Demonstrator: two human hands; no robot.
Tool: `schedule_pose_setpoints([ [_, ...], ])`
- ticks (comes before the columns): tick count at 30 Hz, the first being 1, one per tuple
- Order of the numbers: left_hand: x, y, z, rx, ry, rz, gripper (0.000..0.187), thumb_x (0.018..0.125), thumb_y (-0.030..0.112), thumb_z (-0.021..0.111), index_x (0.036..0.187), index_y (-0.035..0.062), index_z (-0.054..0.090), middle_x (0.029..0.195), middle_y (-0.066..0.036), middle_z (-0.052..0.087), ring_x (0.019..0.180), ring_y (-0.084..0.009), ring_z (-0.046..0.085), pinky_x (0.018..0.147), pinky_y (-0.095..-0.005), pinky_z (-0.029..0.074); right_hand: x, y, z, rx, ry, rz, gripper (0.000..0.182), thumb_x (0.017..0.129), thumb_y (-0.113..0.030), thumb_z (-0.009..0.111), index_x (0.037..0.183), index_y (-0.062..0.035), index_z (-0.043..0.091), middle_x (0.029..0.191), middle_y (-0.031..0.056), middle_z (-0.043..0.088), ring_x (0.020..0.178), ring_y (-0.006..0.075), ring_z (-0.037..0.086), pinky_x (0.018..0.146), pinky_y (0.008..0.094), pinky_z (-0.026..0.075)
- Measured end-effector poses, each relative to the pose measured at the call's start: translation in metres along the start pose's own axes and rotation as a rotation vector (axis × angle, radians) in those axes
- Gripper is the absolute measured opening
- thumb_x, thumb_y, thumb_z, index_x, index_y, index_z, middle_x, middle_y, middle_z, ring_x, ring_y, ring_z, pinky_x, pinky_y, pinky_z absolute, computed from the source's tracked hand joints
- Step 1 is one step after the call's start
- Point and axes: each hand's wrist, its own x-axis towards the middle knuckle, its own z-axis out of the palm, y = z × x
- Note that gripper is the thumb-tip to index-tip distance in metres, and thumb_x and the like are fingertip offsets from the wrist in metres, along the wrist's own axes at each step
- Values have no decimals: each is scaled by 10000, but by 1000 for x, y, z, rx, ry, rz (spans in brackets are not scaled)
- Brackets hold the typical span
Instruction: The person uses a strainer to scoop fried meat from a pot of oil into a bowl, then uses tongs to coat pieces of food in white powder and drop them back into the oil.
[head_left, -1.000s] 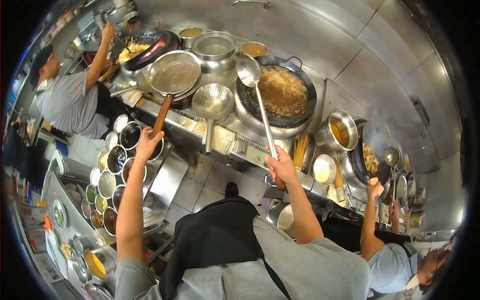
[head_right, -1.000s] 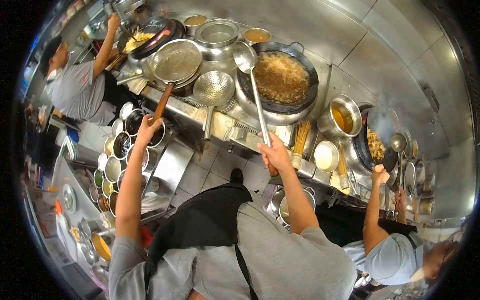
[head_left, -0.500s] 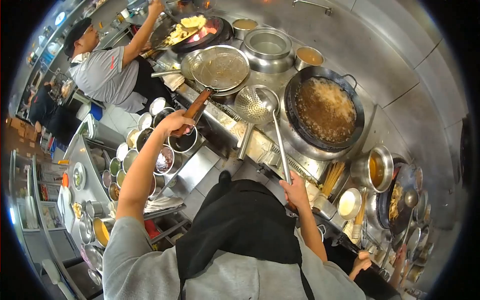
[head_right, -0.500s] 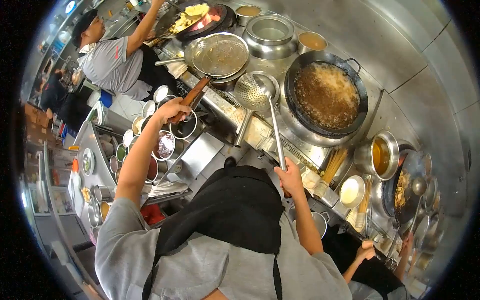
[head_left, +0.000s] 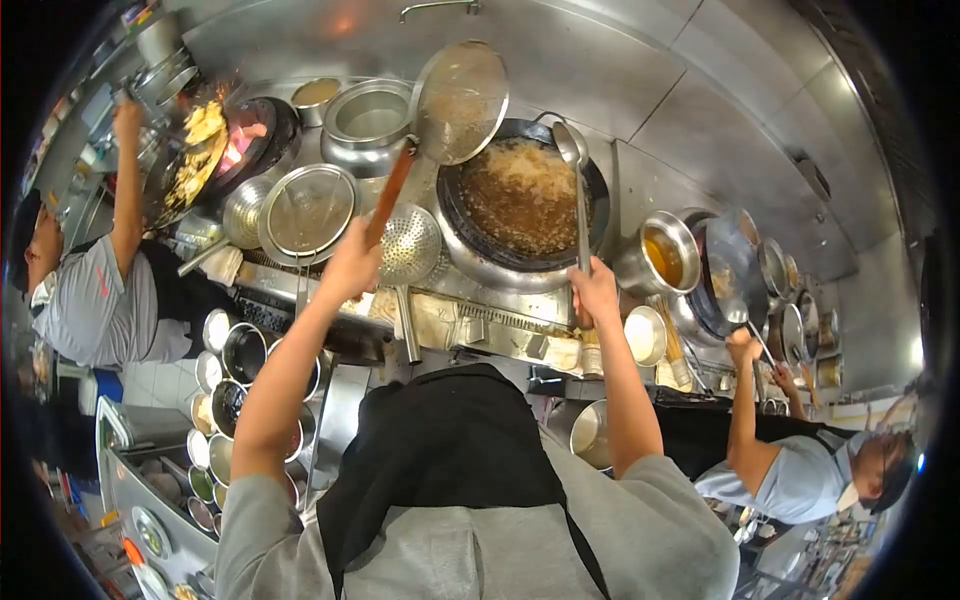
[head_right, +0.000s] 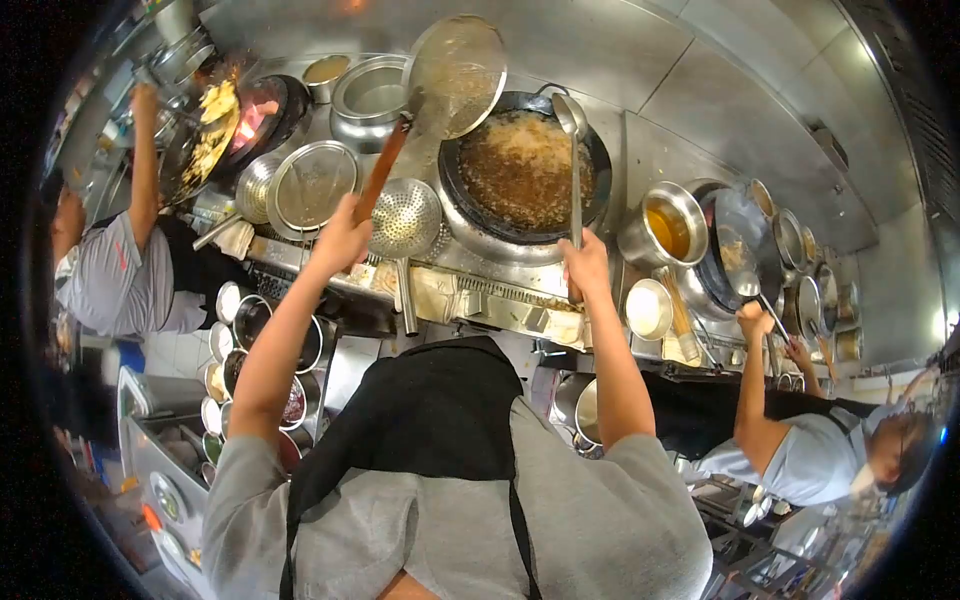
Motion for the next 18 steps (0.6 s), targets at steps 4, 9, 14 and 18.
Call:
schedule_pose_setpoints([
  [4, 70, -9, 57, 410, 80, 148, 273, 856, 76, 498, 1099, 31, 383, 888, -333, 614, 883, -515, 582, 773, -580, 436, 23, 15, 22, -170, 174, 50, 199, 834, -161, 656, 887, 2, 555, 560, 47, 524, 408, 171, 522, 395, 321, 443],
  [9, 69, 23, 76, 78, -273, -88, 255, 829, -15, 451, 1056, -9, 333, 750, -247, 614, 565, -333, 641, 490, -467, 504, 21, 25, 57, 378, 93, 235, 140, 863, -145, 639, 939, -68, 550, 595, 0, 524, 417, 116, 488, 360, 288, 395],
  [14, 79, 3, 95, -266, -462, -175, 287, 808, -33, 530, 1005, -30, 322, 682, -129, 554, 462, -219, 568, 389, -361, 445, 4, 23, 51, 784, 5, 346, 107, 906, -152, 614, 980, -106, 552, 611, -25, 511, 456, 90, 472, 380, 262, 388],
  [18, 60, 9, 92, -452, -531, -271, 246, 831, -26, 550, 983, -21, 356, 697, -110, 534, 495, -195, 555, 422, -339, 454, -11, 30, 35, 894, -97, 354, 162, 920, -178, 605, 1046, -99, 542, 612, -43, 479, 450, 73, 436, 380, 237, 358],
])
